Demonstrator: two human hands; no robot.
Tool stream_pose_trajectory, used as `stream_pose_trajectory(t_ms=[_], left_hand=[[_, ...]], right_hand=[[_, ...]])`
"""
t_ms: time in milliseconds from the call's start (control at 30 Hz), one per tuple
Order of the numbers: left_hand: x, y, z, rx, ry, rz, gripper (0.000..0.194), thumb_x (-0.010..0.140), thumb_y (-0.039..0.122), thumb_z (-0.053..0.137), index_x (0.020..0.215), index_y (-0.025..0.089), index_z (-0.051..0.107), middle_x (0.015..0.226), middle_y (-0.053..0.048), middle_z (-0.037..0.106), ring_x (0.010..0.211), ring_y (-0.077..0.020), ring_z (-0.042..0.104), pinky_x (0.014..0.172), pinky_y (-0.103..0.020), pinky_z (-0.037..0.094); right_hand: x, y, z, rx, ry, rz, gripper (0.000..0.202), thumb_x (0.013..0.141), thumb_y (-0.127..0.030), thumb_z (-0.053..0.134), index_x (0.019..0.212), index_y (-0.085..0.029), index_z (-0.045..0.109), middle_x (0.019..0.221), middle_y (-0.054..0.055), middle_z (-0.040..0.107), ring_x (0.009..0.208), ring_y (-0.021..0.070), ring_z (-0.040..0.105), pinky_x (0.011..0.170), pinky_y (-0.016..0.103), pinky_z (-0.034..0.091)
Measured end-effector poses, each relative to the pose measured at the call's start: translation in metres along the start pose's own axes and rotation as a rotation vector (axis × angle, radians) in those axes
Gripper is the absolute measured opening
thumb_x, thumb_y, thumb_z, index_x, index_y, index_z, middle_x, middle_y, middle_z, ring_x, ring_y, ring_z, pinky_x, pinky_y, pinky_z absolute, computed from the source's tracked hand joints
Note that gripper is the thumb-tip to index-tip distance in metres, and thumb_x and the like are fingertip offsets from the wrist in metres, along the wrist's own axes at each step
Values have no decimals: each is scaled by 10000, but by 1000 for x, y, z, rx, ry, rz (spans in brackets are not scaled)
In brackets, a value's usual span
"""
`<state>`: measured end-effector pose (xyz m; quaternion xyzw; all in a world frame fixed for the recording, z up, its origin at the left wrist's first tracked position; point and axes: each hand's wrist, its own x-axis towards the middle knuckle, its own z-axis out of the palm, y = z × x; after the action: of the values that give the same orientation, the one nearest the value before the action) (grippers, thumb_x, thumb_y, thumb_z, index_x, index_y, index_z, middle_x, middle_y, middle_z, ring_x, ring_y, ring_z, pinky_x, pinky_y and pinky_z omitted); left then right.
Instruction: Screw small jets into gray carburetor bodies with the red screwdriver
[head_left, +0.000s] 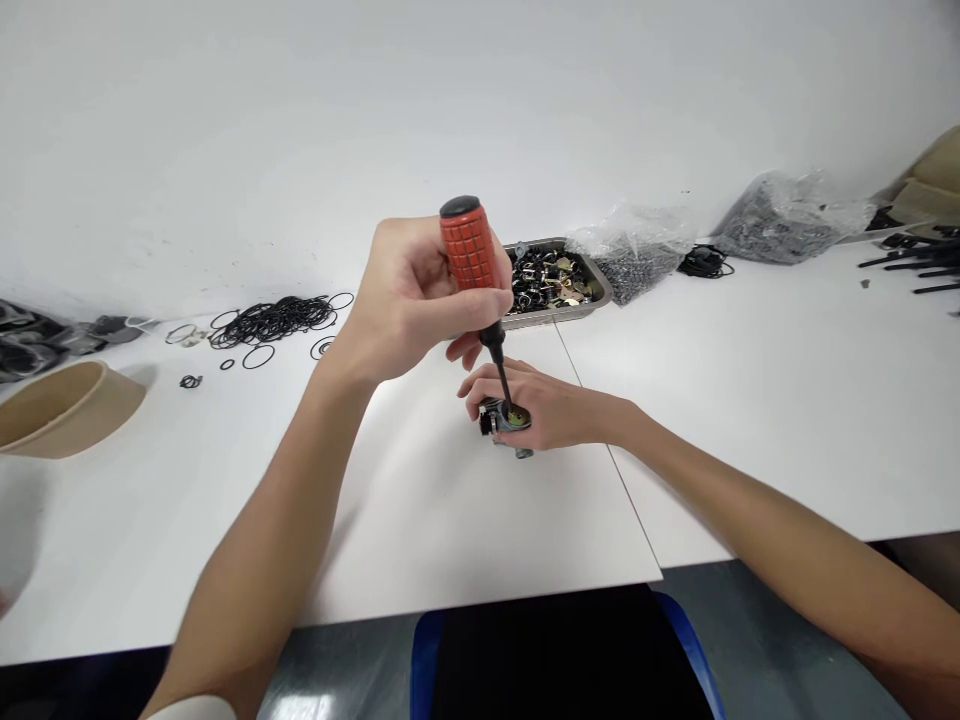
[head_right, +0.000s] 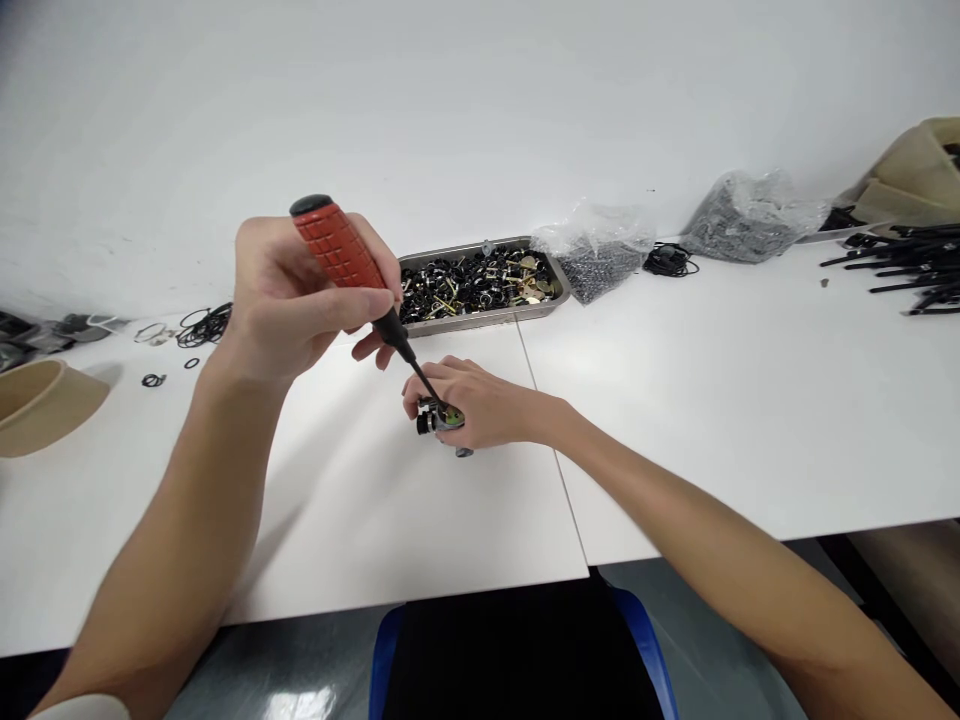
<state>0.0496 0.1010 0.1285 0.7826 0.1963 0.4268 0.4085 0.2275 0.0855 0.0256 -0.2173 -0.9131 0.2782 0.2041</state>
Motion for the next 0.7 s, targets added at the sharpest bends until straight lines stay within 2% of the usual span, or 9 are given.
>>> stream_pose_trajectory(t_ms=[467, 700], left_hand=[[-1, 1, 1, -68, -3, -1, 119, 741, 31, 624, 721, 144, 653, 665, -11, 569, 436, -110, 526, 302, -273, 431], [1, -4, 2, -11, -12, -18, 98, 742, 78, 626, 704, 168, 623, 640, -7, 576, 447, -87, 517, 343, -216, 441]], right_hand=[[1, 1, 0, -17, 0, -13, 248, 811, -126, 625, 1007, -257, 547, 1266, 23, 547, 1181, 252, 456, 1061, 439, 355], [2, 2, 0, -11, -8, -3, 256, 799, -121, 629, 1003, -261, 565, 1280, 19, 548, 1175, 255, 459, 1059, 454, 352]])
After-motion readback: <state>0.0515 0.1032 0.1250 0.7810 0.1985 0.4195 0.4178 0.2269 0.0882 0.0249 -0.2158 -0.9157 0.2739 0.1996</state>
